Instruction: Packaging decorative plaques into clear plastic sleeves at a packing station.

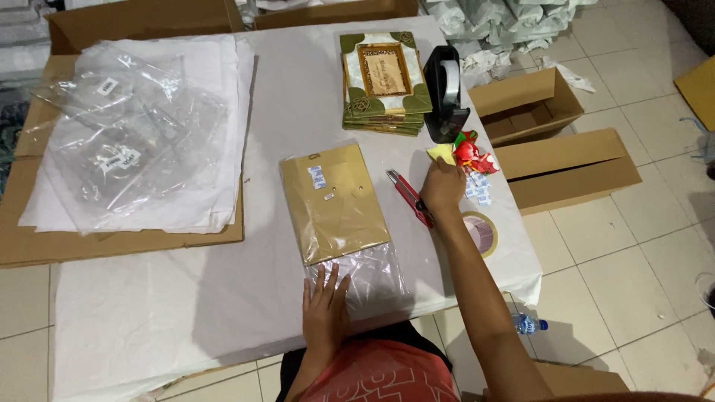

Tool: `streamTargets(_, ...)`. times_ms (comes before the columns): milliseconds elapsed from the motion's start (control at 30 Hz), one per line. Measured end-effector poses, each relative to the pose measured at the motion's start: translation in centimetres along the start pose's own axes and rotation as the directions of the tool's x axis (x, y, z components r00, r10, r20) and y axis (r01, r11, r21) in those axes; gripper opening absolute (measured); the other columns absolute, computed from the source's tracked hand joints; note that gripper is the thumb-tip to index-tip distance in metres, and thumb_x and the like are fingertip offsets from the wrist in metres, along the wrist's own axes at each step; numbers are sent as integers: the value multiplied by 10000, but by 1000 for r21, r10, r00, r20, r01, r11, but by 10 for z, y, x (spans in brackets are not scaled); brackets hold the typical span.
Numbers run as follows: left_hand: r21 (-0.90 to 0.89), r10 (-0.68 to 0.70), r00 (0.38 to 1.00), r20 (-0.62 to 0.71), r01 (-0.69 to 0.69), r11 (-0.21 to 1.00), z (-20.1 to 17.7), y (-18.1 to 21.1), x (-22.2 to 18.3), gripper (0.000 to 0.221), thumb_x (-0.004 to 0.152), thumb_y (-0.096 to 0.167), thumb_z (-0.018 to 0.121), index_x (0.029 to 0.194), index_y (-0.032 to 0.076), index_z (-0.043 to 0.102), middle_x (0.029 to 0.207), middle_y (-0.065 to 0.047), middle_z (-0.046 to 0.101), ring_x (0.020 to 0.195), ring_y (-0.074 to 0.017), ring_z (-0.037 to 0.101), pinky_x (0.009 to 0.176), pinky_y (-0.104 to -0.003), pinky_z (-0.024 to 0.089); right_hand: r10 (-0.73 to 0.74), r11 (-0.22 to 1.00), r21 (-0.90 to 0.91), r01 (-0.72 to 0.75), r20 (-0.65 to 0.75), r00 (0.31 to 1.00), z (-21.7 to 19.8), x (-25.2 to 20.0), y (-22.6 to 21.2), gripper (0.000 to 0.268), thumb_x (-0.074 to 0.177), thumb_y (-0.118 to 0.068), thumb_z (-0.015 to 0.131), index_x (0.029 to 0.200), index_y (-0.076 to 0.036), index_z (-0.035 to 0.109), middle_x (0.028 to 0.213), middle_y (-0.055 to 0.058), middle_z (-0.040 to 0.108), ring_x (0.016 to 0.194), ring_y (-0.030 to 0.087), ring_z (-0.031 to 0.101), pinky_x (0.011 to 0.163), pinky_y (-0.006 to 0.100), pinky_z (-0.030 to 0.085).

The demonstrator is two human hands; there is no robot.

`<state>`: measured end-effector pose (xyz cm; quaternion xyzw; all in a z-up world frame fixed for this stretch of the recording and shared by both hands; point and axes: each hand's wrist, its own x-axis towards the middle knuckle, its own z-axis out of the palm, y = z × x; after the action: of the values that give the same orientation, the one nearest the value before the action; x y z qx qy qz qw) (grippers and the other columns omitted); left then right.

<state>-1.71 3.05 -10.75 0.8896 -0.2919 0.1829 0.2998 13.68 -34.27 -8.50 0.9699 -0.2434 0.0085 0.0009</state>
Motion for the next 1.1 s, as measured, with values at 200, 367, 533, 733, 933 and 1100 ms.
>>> streamTargets(200, 7, 2, 999, -33, -2, 1000, -2, 1, 0, 625, 860, -71, 615, 1406, 220, 530, 1576, -33, 465, 1491, -347, 404, 1191, -617, 329, 38, 956, 280, 91, -424, 905, -40, -18, -7, 164, 914, -132, 708, 1016, -87, 830, 889, 142, 765, 797, 356, 669, 707, 462, 510)
streamTargets(367, -3, 0, 1000, 27, 0, 1000, -1, -1, -2, 661, 826, -89, 604, 1414, 201, 515, 1588, -58, 444, 1501, -358, 373, 1202, -612, 288, 228, 902, 420, -97, -273, 934, -84, -29, -19, 372, 850, -43, 734, 1165, -138, 560, 876, 116, 728, 772, 368, 668, 628, 521, 456)
streamTargets(533, 12, -18, 998, 53, 18, 1000, 1, -1, -2, 603, 818, -64, 619, 1370, 173, 564, 1563, -70, 474, 1479, -368, 393, 1200, -605, 279, 314, 760, 641, -112, -211, 926, -56, -15, 9, 137, 873, -187, 718, 991, -116, 715, 812, 40, 690, 719, 237, 603, 617, 411, 452)
streamTargets(733, 10, -25, 998, 60, 24, 1000, -3, 1, 0, 580, 817, -83, 578, 1346, 154, 592, 1552, -76, 485, 1463, -374, 412, 1191, -616, 289, 283, -14, 965, -260, 254, 925, -110, -68, -11, 130, 972, -145, 704, 999, -145, 576, 693, -15, 544, 559, 105, 527, 595, 263, 483)
streamTargets(933, 25, -35, 995, 89, 33, 999, -5, 3, 2, 576, 797, -72, 593, 1330, 147, 604, 1549, -84, 489, 1454, -389, 422, 1179, -623, 306, 216, 65, 865, -498, 475, 853, -172, -151, -51, 278, 882, -129, 706, 1153, -131, 645, 1009, 74, 713, 828, 185, 646, 730, 293, 563)
streamTargets(1100, 98, -110, 993, 31, 107, 989, 1, 8, -1, 417, 855, 94, 666, 1253, 222, 676, 1495, -21, 567, 1386, -312, 508, 1149, -588, 366, -51, 67, 921, -384, 387, 921, -94, -246, -55, 536, 862, -86, 752, 1356, -139, 554, 700, 140, 675, 568, 215, 687, 452, 248, 498)
